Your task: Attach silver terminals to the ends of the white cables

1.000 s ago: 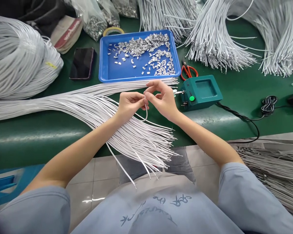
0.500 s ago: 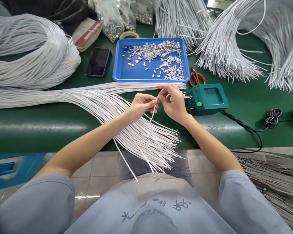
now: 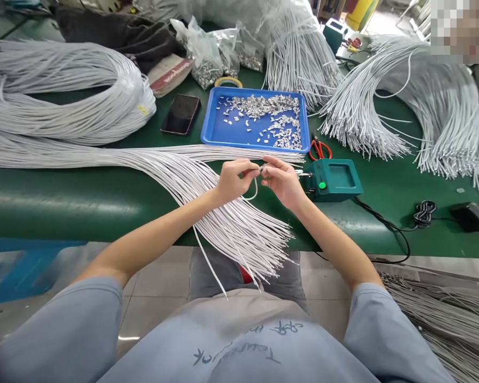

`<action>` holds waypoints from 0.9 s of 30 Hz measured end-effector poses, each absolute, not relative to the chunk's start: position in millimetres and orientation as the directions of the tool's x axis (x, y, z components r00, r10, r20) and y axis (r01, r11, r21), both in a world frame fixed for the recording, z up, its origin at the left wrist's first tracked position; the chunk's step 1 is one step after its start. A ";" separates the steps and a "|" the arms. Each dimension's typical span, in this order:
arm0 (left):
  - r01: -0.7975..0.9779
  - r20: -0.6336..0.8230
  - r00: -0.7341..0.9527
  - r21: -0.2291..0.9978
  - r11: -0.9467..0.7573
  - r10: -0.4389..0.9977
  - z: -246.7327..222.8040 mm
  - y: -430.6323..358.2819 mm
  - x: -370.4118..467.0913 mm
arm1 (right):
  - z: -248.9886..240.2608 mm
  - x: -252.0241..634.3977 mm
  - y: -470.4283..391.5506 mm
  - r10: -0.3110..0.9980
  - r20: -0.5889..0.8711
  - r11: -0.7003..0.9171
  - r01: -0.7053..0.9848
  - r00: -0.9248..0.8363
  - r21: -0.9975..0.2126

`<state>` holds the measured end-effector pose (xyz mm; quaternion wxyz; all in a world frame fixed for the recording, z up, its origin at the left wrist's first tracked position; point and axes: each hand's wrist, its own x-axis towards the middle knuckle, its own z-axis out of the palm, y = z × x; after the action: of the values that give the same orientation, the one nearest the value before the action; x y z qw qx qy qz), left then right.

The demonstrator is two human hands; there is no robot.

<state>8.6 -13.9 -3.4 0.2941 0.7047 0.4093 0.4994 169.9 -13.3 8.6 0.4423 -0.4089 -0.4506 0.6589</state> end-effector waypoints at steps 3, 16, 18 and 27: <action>0.013 0.095 0.169 0.995 -0.098 0.981 9.3 -13.5 8.5 | 2.3 174.2 -7.7 0.983 0.159 0.161 0.023 -0.093 -0.987; -0.222 -0.299 0.467 0.871 0.438 0.832 10.2 -4.0 1.5 | -6.7 184.1 0.1 0.719 0.519 0.689 0.571 -0.463 -0.445; -0.211 -0.301 0.499 0.867 0.451 0.813 9.4 -3.1 0.1 | -4.8 184.0 -0.2 0.694 0.529 0.710 0.589 -0.488 -0.387; -0.196 -0.404 0.618 0.752 0.630 0.675 7.5 1.1 -3.2 | 1.0 185.8 -1.2 0.682 0.478 0.708 0.662 -0.553 -0.244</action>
<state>-3.2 1.1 7.5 0.8320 0.3415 0.3503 0.2616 185.8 -1.2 1.0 0.2791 -0.3814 -0.8811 0.0179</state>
